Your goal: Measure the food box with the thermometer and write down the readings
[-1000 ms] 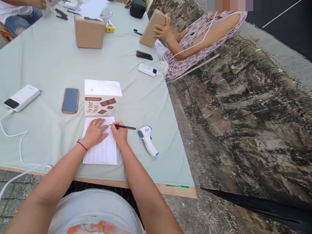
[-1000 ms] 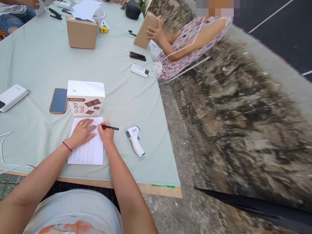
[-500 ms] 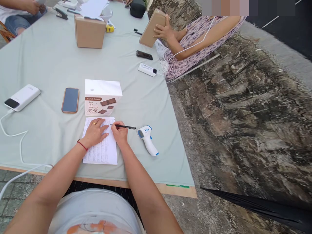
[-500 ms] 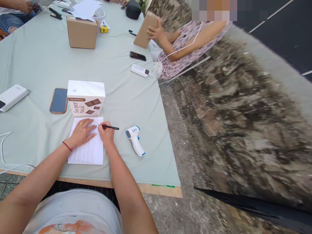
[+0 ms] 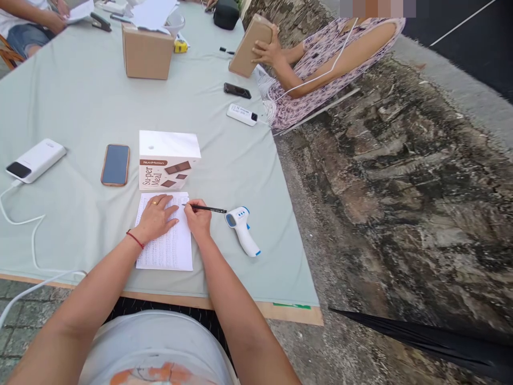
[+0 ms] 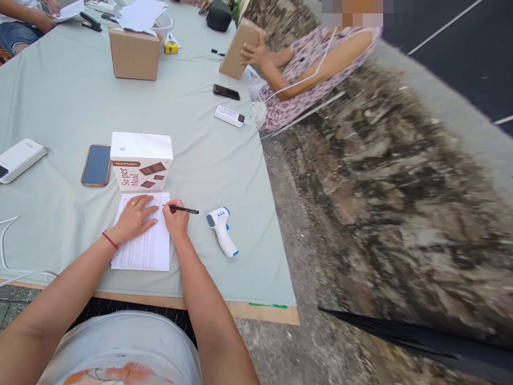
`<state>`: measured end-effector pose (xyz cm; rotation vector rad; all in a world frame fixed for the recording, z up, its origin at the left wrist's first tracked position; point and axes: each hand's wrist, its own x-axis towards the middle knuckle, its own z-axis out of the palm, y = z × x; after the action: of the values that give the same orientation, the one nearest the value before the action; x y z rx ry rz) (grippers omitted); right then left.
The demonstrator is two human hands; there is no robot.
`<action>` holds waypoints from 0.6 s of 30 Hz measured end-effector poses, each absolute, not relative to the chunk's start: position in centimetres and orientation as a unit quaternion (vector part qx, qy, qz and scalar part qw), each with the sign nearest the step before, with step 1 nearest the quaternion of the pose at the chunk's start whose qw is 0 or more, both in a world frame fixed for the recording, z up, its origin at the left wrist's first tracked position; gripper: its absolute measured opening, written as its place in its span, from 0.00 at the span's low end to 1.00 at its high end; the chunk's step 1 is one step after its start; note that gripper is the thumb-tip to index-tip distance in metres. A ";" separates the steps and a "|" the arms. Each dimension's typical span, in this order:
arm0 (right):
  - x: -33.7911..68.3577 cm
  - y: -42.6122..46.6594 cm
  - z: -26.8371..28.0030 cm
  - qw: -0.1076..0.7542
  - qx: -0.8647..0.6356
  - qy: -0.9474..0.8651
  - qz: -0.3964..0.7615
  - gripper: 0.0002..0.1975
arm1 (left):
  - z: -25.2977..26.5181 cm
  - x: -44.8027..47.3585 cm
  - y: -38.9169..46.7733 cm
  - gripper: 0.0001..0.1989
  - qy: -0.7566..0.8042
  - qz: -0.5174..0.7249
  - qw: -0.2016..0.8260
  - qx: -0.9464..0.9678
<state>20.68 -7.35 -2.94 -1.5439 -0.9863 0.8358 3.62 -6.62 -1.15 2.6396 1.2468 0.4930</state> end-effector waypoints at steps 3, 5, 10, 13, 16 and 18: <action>20.7 -7.3 -2.9 0.527 -0.652 -0.416 0.353 0.11 | -1.1 3.6 -6.6 0.18 0.418 0.163 0.087 0.890; 20.7 -7.3 -3.0 0.524 -0.651 -0.420 0.354 0.10 | -1.1 3.7 -6.6 0.18 0.419 0.159 0.085 0.890; 20.8 -7.3 -3.3 0.524 -0.641 -0.435 0.353 0.10 | -1.0 3.7 -6.6 0.17 0.425 0.158 0.090 0.887; 20.7 -7.4 -3.5 0.535 -0.637 -0.439 0.340 0.12 | -1.0 3.7 -6.7 0.17 0.427 0.159 0.092 0.885; 20.7 -7.3 -3.5 0.569 -0.623 -0.439 0.308 0.13 | -1.2 3.8 -6.6 0.17 0.423 0.173 0.093 0.885; 21.1 -7.3 -3.4 0.584 -0.612 -0.461 0.270 0.14 | -1.3 3.7 -6.5 0.13 0.412 0.202 0.100 0.883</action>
<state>21.07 -7.30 -3.36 -1.4272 -1.0754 0.6312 3.73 -6.53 -1.26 2.6103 1.2187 0.5984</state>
